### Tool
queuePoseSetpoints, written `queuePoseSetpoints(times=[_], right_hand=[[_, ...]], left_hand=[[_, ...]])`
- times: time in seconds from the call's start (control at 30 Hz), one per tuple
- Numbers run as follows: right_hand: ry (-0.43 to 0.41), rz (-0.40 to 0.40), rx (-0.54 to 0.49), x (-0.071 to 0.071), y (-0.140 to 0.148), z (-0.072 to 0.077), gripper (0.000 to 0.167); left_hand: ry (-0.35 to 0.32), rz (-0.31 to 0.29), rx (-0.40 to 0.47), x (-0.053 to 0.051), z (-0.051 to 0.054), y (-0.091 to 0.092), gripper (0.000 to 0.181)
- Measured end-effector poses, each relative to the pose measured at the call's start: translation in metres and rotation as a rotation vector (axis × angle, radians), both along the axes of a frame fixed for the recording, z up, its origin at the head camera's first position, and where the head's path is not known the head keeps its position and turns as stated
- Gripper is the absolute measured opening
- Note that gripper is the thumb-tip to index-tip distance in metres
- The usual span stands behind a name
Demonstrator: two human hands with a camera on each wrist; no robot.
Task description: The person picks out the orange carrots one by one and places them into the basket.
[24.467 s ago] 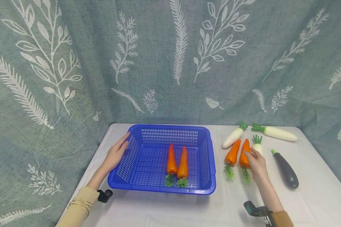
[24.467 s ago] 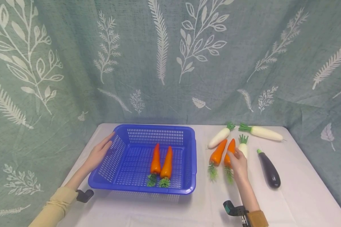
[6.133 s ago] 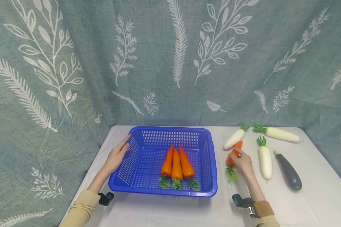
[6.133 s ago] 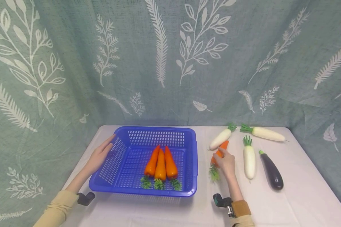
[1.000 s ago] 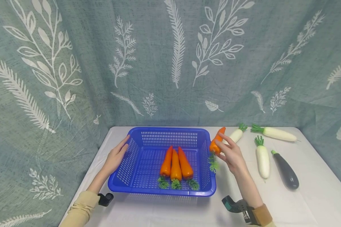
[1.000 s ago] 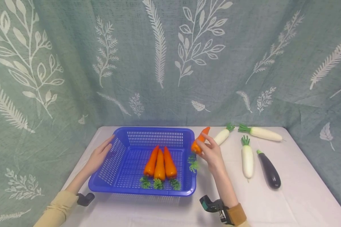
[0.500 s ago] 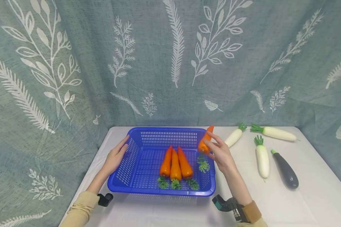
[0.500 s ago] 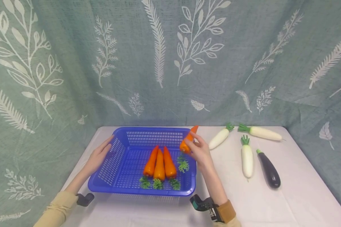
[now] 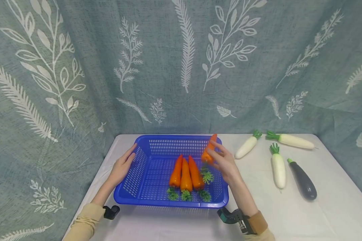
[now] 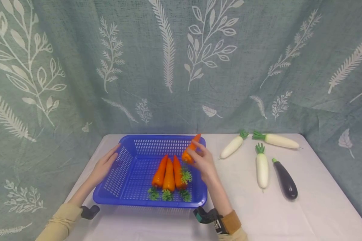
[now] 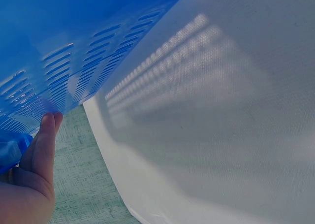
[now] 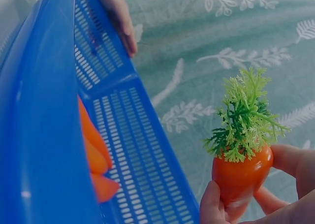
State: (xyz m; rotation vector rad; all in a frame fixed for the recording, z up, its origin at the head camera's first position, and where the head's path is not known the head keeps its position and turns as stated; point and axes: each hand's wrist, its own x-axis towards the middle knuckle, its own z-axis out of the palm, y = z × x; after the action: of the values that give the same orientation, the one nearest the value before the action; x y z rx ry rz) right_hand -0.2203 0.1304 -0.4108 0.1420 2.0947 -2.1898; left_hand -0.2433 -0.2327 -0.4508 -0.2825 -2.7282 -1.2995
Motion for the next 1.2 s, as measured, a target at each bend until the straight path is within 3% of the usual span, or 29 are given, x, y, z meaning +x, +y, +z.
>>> queuePoseSetpoints(times=[0.27,0.83,1.2], right_hand=[[0.019,-0.004,-0.053,0.0,-0.016,-0.003,0.048],[0.022,0.019,0.061,0.002,-0.045,-0.021,0.049],[0.002,0.08,0.034,0.002,-0.065,-0.022,0.05]], left_hand=[[0.004,-0.001,-0.005,-0.001,0.0,0.0,0.05],[0.013,-0.011,0.001,-0.002,-0.001,0.001,0.049],[0.016,-0.011,-0.004,-0.003,-0.002,-0.001,0.049]])
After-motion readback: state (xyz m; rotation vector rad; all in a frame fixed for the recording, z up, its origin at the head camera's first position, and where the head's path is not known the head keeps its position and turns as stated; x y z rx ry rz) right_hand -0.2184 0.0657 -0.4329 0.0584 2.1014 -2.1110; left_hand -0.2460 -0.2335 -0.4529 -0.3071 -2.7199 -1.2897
